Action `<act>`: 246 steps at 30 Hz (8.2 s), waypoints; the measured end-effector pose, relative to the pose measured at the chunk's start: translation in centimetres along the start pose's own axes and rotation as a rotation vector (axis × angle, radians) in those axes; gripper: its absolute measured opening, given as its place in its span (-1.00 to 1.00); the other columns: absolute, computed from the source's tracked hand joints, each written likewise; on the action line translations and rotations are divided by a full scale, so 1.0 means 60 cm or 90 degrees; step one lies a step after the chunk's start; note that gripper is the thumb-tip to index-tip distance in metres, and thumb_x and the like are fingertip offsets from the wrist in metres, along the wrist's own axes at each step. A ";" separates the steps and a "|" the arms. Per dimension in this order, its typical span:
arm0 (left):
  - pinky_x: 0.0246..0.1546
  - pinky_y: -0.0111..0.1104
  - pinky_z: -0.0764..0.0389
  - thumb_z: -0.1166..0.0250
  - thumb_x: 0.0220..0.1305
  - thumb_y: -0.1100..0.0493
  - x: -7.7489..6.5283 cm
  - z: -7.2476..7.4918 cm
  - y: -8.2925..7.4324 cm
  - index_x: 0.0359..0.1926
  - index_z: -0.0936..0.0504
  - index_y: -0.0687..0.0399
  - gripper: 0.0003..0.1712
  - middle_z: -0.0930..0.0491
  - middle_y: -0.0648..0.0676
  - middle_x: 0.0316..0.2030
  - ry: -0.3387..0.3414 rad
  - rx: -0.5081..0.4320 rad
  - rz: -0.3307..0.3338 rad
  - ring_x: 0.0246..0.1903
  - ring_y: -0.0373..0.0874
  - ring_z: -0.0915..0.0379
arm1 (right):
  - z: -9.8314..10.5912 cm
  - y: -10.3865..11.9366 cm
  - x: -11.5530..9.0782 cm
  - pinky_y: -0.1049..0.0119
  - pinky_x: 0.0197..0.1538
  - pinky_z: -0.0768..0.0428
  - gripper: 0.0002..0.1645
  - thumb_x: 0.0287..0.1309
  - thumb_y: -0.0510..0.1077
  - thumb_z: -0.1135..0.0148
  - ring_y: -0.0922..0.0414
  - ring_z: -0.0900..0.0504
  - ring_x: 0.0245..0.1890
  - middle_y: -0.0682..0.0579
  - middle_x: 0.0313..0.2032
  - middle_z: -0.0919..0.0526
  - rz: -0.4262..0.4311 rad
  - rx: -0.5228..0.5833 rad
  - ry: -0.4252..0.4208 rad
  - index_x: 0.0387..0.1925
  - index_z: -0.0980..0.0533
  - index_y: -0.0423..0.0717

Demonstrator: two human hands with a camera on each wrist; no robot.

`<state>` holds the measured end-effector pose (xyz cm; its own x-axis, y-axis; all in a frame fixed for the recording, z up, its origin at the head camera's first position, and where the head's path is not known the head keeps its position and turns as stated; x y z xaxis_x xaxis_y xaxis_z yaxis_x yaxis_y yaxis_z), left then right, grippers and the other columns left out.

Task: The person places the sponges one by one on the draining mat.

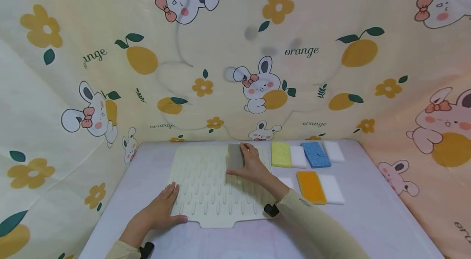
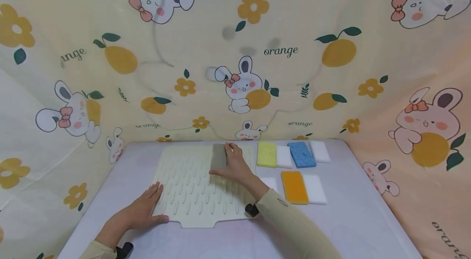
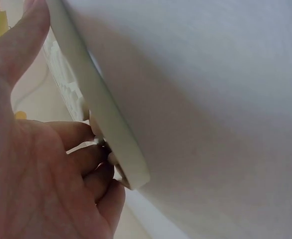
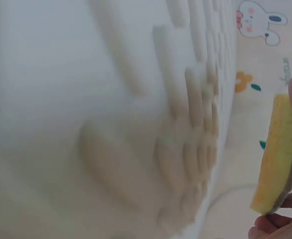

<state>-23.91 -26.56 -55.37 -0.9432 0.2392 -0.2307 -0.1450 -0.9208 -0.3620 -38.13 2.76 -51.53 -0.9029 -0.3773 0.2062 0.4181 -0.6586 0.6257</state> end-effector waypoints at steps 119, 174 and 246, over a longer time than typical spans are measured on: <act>0.61 0.24 -0.10 -0.46 0.21 -0.48 0.002 -0.014 0.004 0.63 -0.08 0.47 0.42 0.04 0.49 0.65 -0.007 -0.003 -0.001 0.65 0.41 0.12 | -0.147 0.102 0.077 -0.15 0.61 -0.29 0.36 0.36 0.39 -0.36 -0.17 0.03 0.70 -0.19 0.71 0.09 0.021 0.096 0.103 0.74 0.19 -0.15; 0.64 0.20 -0.04 -0.46 0.19 -0.49 -0.001 -0.018 -0.001 0.63 -0.08 0.49 0.44 0.03 0.46 0.66 -0.019 -0.004 -0.003 0.65 0.37 0.12 | 0.135 -0.122 -0.181 -0.40 0.58 -0.16 0.31 0.30 0.23 -0.51 -0.33 0.03 0.67 -0.29 0.70 0.03 -0.068 -0.040 0.083 0.72 0.03 -0.22; 0.64 0.19 -0.02 -0.46 0.13 -0.54 0.004 -0.019 0.007 0.64 -0.04 0.48 0.51 0.07 0.46 0.66 -0.003 0.000 0.002 0.66 0.37 0.14 | 0.272 -0.356 -0.322 -0.56 0.49 0.01 0.60 -0.03 0.25 -0.72 -0.57 0.01 0.54 -0.57 0.60 0.11 -0.272 -0.028 0.190 0.68 0.10 -0.33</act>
<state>-23.87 -26.53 -56.63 -0.9450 0.2351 -0.2272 -0.1425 -0.9216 -0.3610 -31.26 34.76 -56.60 -0.9288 -0.2336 -0.2876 0.0284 -0.8189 0.5732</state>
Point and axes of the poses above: each hand's wrist, its own x-axis towards the middle knuckle, its own z-axis out of the back of the hand, y = z × x, the point moved 8 cm from there along x, towards the middle knuckle
